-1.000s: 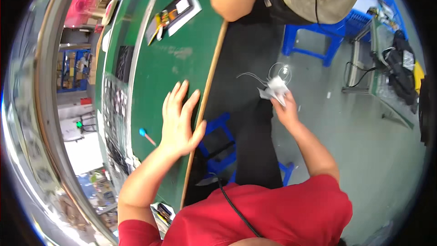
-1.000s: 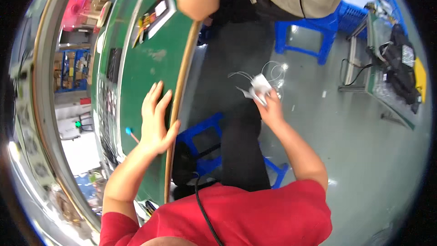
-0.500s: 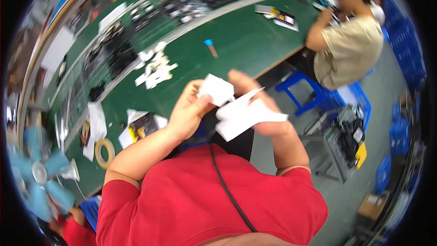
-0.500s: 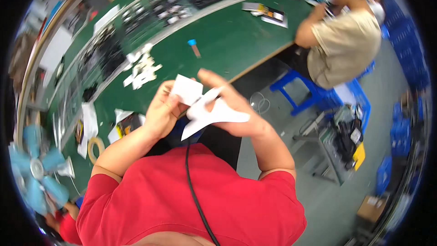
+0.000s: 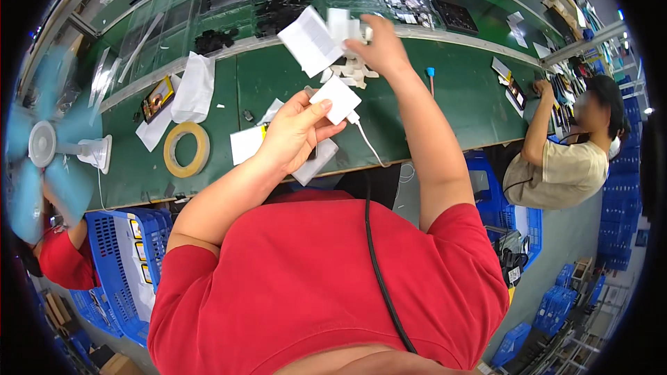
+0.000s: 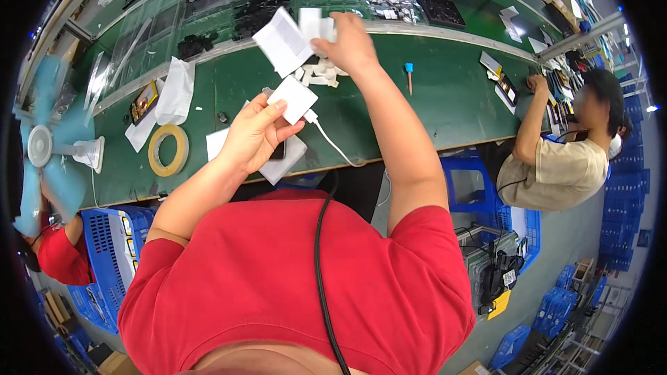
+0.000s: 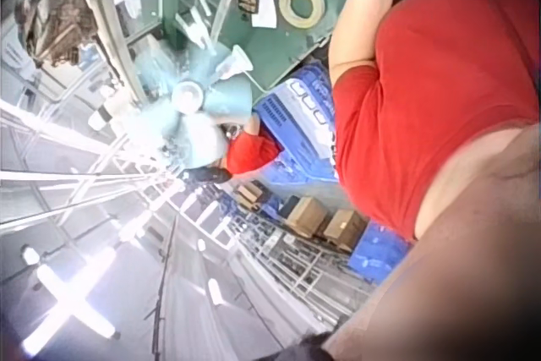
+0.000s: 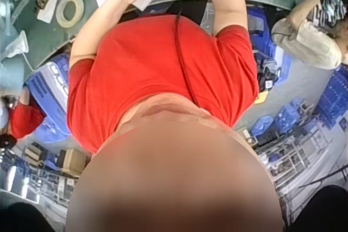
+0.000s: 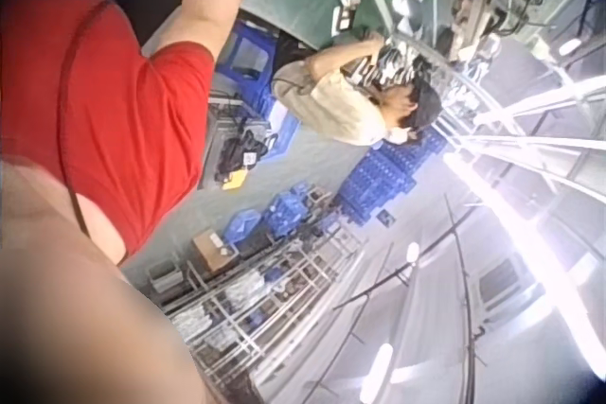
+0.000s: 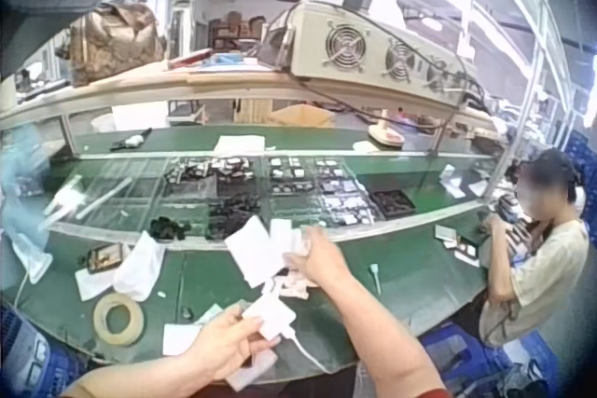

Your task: Assembling a small electronic device, attaching a battery and components to a casing using adhesive tape.

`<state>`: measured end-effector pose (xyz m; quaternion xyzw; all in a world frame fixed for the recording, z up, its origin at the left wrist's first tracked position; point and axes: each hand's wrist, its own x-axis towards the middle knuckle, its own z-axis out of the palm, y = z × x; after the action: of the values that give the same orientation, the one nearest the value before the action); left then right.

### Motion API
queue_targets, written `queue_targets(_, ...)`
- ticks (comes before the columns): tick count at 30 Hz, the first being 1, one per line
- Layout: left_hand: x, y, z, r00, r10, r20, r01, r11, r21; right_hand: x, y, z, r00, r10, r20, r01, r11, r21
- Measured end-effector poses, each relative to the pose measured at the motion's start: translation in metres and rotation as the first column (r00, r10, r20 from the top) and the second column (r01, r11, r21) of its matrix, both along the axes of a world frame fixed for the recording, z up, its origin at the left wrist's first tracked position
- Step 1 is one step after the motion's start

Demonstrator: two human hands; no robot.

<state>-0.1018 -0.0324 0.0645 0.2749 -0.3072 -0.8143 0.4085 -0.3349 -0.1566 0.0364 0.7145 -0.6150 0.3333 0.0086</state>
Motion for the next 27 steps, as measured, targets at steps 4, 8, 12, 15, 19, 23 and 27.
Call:
queue_targets(4, 0.010, -0.018, 0.003, 0.996, 0.088, -0.013, -0.088, 0.995, -0.048, 0.007, 0.070, -0.006, 0.497, 0.152, 0.854, -0.599, 0.773, 0.211)
queue_targets(8, 0.012, -0.055, 0.000, 0.957, 0.253, 0.141, -0.190, 0.915, -0.357, 0.018, 0.167, 0.005, 0.475, -0.074, 0.877, -0.808, 0.357, 0.468)
queue_targets(12, 0.017, -0.069, 0.003, 0.883, 0.333, 0.330, -0.050, 0.768, -0.639, 0.025, 0.198, 0.080, 0.885, 0.327, 0.332, -0.466, 0.638, 0.614)
queue_targets(15, 0.012, -0.048, 0.014, 0.836, 0.182, 0.518, 0.276, 0.676, -0.683, 0.025, 0.190, 0.139, 0.901, 0.410, 0.143, -0.434, 0.861, 0.266)
queue_targets(19, -0.002, -0.024, 0.040, 0.907, -0.243, 0.343, 0.411, 0.689, -0.598, 0.001, 0.135, 0.140, 0.820, 0.296, 0.490, -0.372, 0.926, 0.063)
queue_targets(23, -0.018, -0.044, 0.051, 0.995, -0.102, 0.016, 0.093, 0.817, -0.570, 0.004, 0.153, 0.046, 0.742, 0.122, 0.659, -0.489, 0.771, 0.408)
queue_targets(27, -0.022, -0.088, 0.056, 0.839, 0.308, 0.448, 0.183, 0.615, -0.767, 0.013, 0.207, 0.087, 0.928, 0.305, 0.214, -0.370, 0.825, 0.427)
